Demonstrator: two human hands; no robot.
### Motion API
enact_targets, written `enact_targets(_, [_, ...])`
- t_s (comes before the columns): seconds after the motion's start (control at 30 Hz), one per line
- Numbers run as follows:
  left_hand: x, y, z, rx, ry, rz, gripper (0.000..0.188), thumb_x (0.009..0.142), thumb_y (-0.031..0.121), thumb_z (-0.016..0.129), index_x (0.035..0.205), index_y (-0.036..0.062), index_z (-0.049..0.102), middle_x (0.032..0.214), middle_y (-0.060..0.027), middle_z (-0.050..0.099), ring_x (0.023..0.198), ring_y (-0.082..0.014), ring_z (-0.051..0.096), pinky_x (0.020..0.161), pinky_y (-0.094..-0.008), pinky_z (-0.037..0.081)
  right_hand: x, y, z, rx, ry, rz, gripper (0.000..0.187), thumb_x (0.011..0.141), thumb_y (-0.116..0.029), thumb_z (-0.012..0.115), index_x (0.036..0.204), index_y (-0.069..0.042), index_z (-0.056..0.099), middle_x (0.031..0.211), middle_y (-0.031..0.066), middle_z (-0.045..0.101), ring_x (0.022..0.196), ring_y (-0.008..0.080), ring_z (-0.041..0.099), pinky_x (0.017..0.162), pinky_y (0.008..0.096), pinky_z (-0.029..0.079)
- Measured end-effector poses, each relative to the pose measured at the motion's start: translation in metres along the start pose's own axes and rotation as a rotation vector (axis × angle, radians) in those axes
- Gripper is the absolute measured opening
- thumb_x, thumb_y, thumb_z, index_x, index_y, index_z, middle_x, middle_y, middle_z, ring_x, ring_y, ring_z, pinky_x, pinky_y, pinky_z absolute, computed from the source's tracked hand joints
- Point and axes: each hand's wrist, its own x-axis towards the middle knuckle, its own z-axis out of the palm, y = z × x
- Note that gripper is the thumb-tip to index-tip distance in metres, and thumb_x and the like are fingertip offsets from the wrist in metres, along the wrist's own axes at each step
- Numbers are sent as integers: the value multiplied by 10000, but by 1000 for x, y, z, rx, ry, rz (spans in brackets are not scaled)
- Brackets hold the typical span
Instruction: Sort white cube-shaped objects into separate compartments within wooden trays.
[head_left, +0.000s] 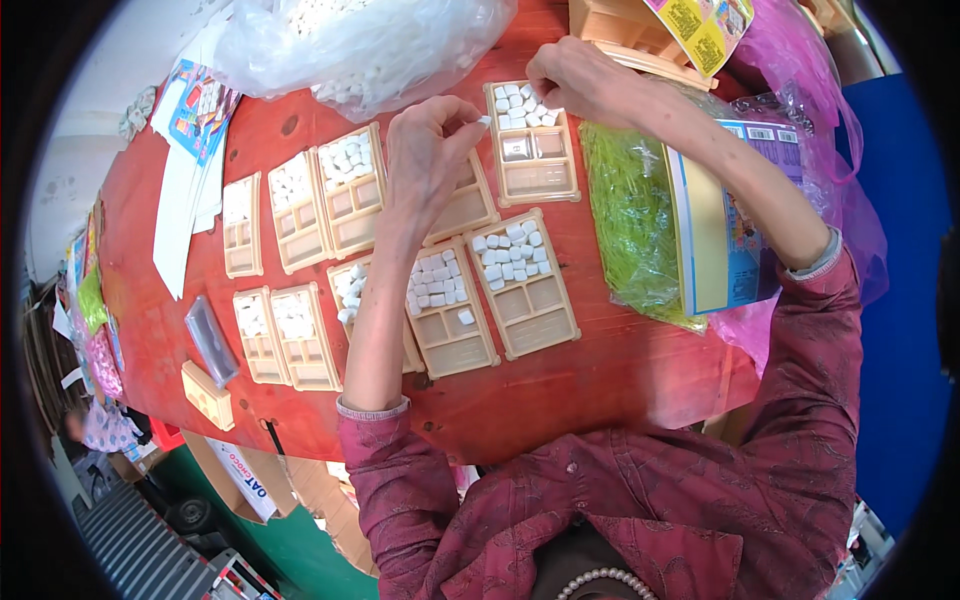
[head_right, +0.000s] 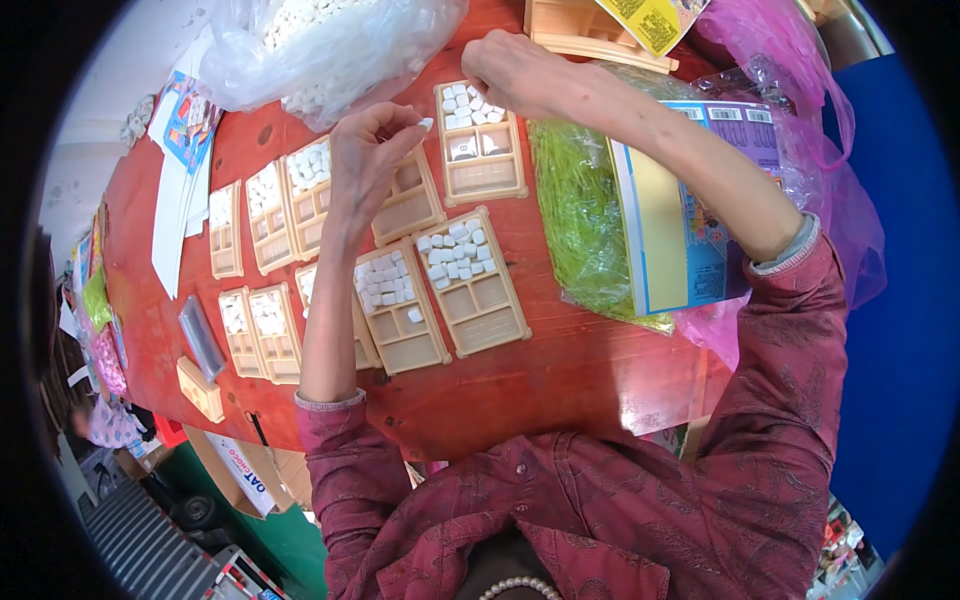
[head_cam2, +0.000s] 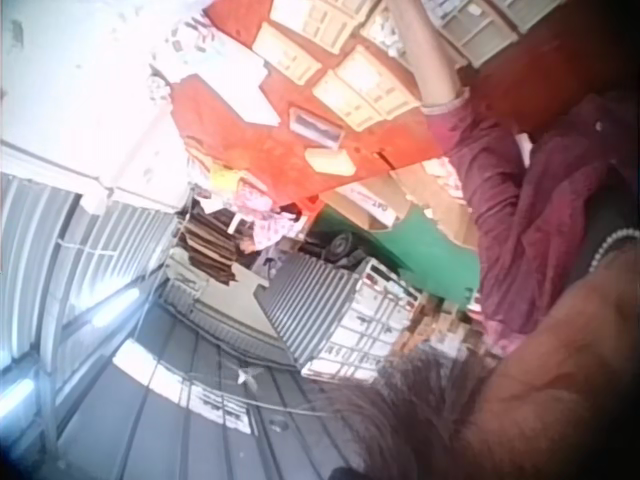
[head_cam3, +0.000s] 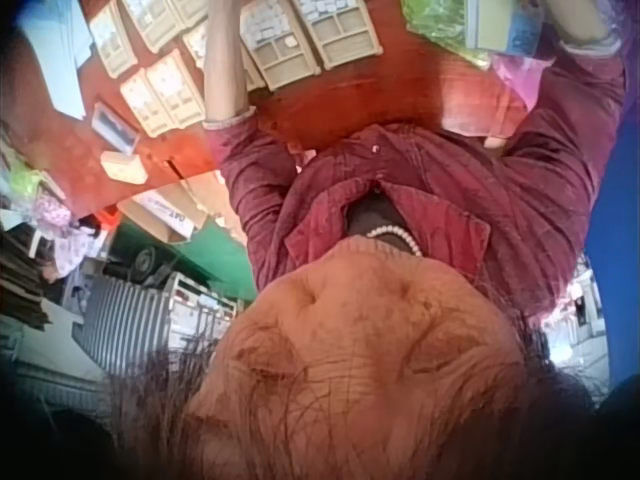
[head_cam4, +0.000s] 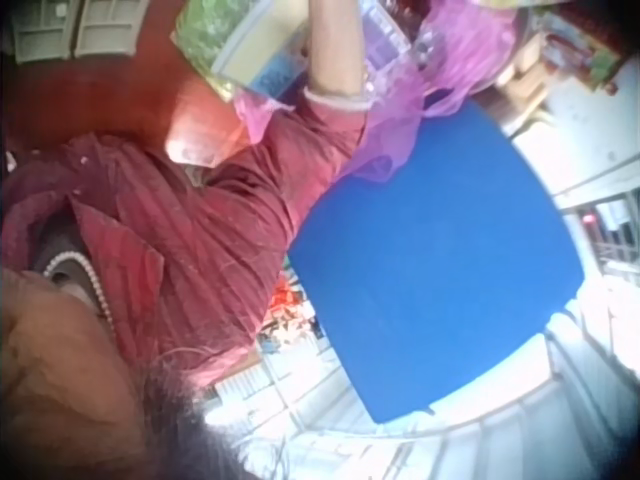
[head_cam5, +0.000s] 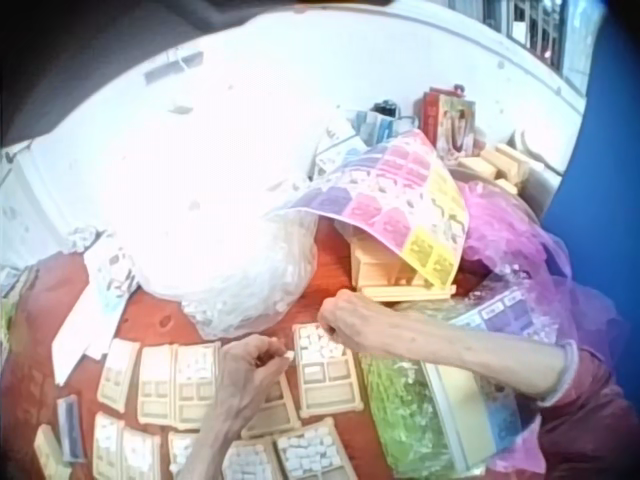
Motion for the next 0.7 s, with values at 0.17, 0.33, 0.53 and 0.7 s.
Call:
enact_targets(0.17, [-3, 4, 4, -32, 29, 12, 149, 747, 74, 654, 826, -52, 652, 647, -104, 610, 580, -138, 553, 582, -290, 449, -7, 0, 15, 96, 73, -43, 53, 717, 21, 603, 766, 37, 590, 723, 157, 606, 737, 316, 591, 686, 383, 469])
enact_targets(0.33, [-3, 1, 4, -31, 31, 28, 148, 733, 71, 651, 816, -51, 654, 648, -122, 620, 570, -144, 564, 575, -293, 451, -3, 6, 12, 97, 227, -120, 45, 737, 8, 606, 770, 38, 602, 677, 144, 613, 674, 284, 612, 636, 373, 477])
enact_targets(0.53, [-5, 2, 4, -12, 28, 2, 143, 733, 68, 648, 817, -48, 654, 671, -132, 634, 580, -144, 579, 579, -296, 458, 6, 4, -1, 217, 45, 76, 62, 760, -9, 609, 809, 29, 607, 705, 139, 627, 671, 239, 615, 639, 345, 479])
enact_targets(0.7, [-4, 2, 7, 2, 21, 39, 136, 728, 57, 650, 823, -40, 655, 687, -134, 642, 615, -166, 605, 595, -300, 471, 15, -5, 14, 277, 77, 15, 76, 745, 11, 594, 815, 40, 598, 699, 156, 609, 666, 254, 611, 626, 351, 472])
